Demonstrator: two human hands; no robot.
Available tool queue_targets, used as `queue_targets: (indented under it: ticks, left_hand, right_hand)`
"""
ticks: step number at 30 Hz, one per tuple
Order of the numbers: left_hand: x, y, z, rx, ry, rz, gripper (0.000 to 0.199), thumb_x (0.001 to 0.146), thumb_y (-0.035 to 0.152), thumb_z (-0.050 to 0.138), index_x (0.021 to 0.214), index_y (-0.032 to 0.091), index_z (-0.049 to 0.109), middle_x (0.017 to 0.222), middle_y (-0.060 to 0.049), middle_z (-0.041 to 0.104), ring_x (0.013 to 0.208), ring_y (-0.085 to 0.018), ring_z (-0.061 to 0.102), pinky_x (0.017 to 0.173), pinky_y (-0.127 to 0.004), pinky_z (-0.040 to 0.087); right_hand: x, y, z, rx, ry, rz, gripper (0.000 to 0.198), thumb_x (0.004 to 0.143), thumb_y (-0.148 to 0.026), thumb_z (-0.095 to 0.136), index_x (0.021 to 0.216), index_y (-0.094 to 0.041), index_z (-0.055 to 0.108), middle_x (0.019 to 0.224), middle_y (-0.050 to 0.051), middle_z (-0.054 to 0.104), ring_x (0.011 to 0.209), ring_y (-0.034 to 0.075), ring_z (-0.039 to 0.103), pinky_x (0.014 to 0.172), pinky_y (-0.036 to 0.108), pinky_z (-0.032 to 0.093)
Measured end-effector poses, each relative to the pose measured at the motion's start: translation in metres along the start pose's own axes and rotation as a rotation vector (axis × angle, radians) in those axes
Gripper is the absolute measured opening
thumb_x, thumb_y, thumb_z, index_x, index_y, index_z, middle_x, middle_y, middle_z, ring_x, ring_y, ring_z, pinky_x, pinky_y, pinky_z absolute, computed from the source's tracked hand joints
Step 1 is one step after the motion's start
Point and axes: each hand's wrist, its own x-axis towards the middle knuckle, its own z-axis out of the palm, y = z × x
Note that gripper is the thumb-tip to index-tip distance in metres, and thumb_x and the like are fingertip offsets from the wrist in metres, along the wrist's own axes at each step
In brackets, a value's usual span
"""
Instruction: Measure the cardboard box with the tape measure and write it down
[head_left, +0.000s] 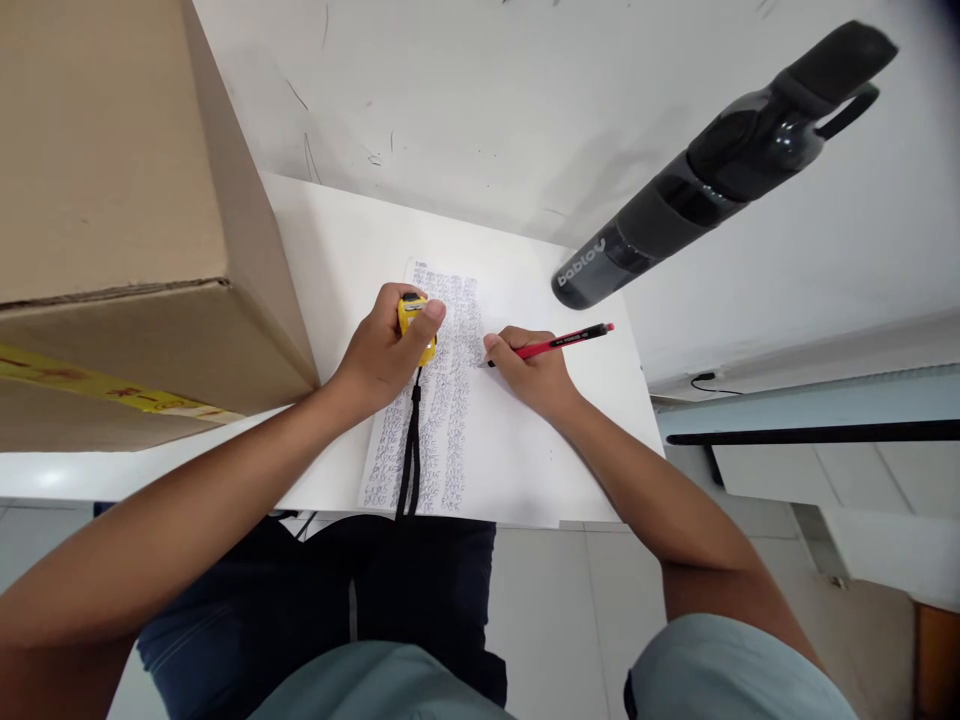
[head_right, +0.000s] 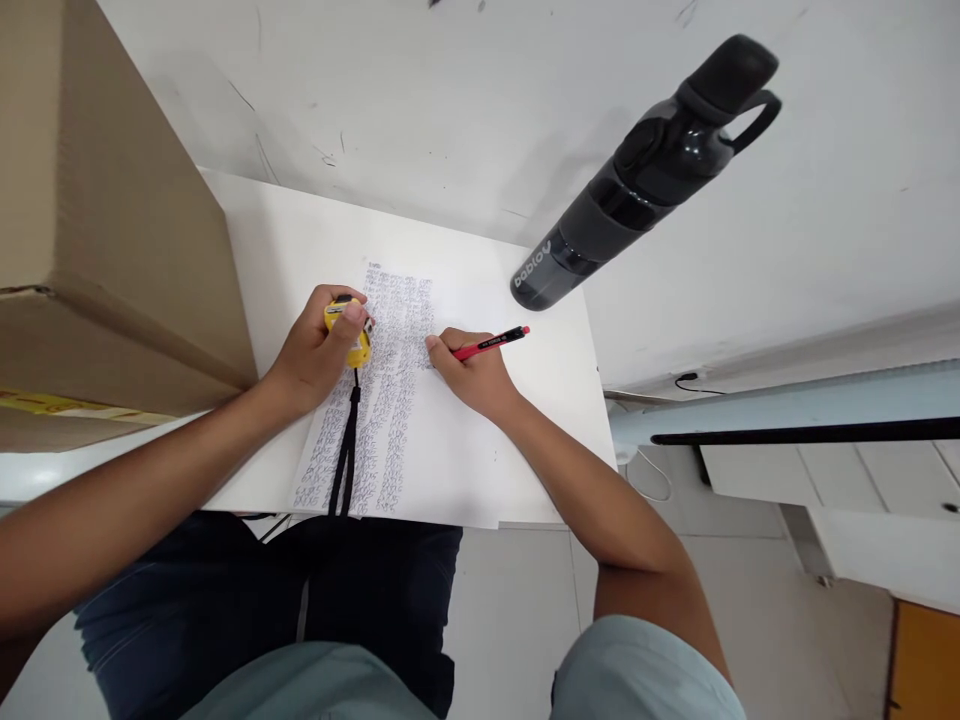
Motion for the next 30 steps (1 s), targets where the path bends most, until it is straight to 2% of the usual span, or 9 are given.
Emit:
queue_targets:
  ticks: [5, 8, 13, 15, 17, 20, 24, 28, 30]
  left_hand:
    - [0.000, -0.001, 0.000, 0.015, -0.005, 0.019, 0.058, 0.086, 0.077, 0.053, 0.109, 0.024, 0.054, 0.091, -0.001, 0.065, 0.070, -0.013, 0.059, 0.062, -0.028, 0.047]
    - [-0.001, -0.001, -0.001, 0.023, -0.014, 0.014, 0.057, 0.086, 0.076, 0.055, 0.111, 0.024, 0.054, 0.092, -0.002, 0.065, 0.070, -0.013, 0.059, 0.062, -0.028, 0.047]
    - [0.000, -0.002, 0.000, -0.033, 0.020, 0.016, 0.054, 0.088, 0.073, 0.055, 0.110, 0.024, 0.054, 0.094, -0.002, 0.066, 0.072, -0.013, 0.059, 0.062, -0.028, 0.046]
    - [0.000, -0.002, 0.000, -0.061, 0.020, 0.013, 0.054, 0.088, 0.072, 0.055, 0.110, 0.024, 0.054, 0.094, -0.002, 0.066, 0.072, -0.013, 0.059, 0.062, -0.027, 0.046]
    - [0.000, -0.002, 0.000, -0.079, 0.015, 0.011, 0.054, 0.088, 0.072, 0.055, 0.110, 0.023, 0.054, 0.093, -0.002, 0.065, 0.072, -0.013, 0.059, 0.062, -0.027, 0.046]
    - [0.000, -0.003, -0.001, -0.085, 0.018, 0.008, 0.053, 0.089, 0.071, 0.055, 0.112, 0.023, 0.053, 0.093, -0.002, 0.065, 0.072, -0.013, 0.058, 0.063, -0.027, 0.046]
    - [-0.001, -0.003, -0.003, -0.060, 0.032, 0.031, 0.054, 0.089, 0.072, 0.054, 0.115, 0.024, 0.052, 0.095, -0.002, 0.065, 0.072, -0.013, 0.057, 0.064, -0.027, 0.046]
    - [-0.004, -0.001, -0.006, 0.013, 0.011, 0.063, 0.057, 0.089, 0.073, 0.051, 0.118, 0.024, 0.051, 0.100, -0.003, 0.065, 0.073, -0.013, 0.057, 0.068, -0.028, 0.046]
    - [-0.007, 0.002, -0.009, 0.074, -0.004, 0.095, 0.059, 0.090, 0.073, 0.050, 0.122, 0.024, 0.050, 0.105, -0.005, 0.065, 0.076, -0.015, 0.058, 0.070, -0.030, 0.048]
  right_hand:
    - [0.000, 0.002, -0.001, -0.011, 0.007, -0.028, 0.048, 0.091, -0.040, 0.058, 0.055, -0.022, 0.032, 0.052, -0.004, 0.035, 0.049, 0.009, 0.030, 0.046, 0.026, 0.026]
    - [0.001, 0.004, 0.000, -0.036, -0.007, -0.017, 0.047, 0.092, -0.042, 0.056, 0.056, -0.021, 0.035, 0.053, -0.003, 0.039, 0.050, 0.010, 0.034, 0.047, 0.026, 0.028]
    - [-0.004, 0.003, 0.002, -0.171, 0.087, -0.100, 0.048, 0.095, -0.040, 0.053, 0.056, -0.022, 0.034, 0.052, -0.004, 0.036, 0.049, 0.011, 0.034, 0.048, 0.027, 0.029]
    - [-0.008, 0.001, 0.002, -0.220, 0.143, -0.143, 0.047, 0.098, -0.040, 0.053, 0.057, -0.021, 0.038, 0.053, -0.003, 0.039, 0.050, 0.012, 0.037, 0.050, 0.029, 0.031]
    - [-0.010, 0.001, 0.000, -0.295, 0.224, -0.223, 0.038, 0.099, -0.040, 0.055, 0.066, -0.021, 0.053, 0.063, 0.000, 0.052, 0.059, 0.015, 0.050, 0.057, 0.030, 0.039]
    - [-0.006, 0.008, -0.007, -0.461, 0.295, -0.280, 0.020, 0.098, -0.040, 0.056, 0.099, -0.023, 0.067, 0.095, 0.006, 0.065, 0.077, 0.020, 0.060, 0.066, 0.033, 0.047]
    - [0.006, 0.025, -0.015, -0.546, 0.318, -0.144, 0.029, 0.095, -0.026, 0.047, 0.118, -0.021, 0.064, 0.106, 0.008, 0.061, 0.064, 0.017, 0.055, 0.064, 0.036, 0.049]
    - [0.016, 0.034, -0.016, -0.574, 0.289, 0.077, 0.033, 0.092, -0.021, 0.046, 0.121, -0.018, 0.063, 0.114, 0.012, 0.061, 0.080, 0.024, 0.062, 0.073, 0.040, 0.051]
    - [0.019, 0.033, -0.015, -0.562, 0.272, 0.120, 0.031, 0.092, -0.022, 0.047, 0.117, -0.019, 0.065, 0.114, 0.013, 0.062, 0.086, 0.027, 0.062, 0.075, 0.041, 0.051]
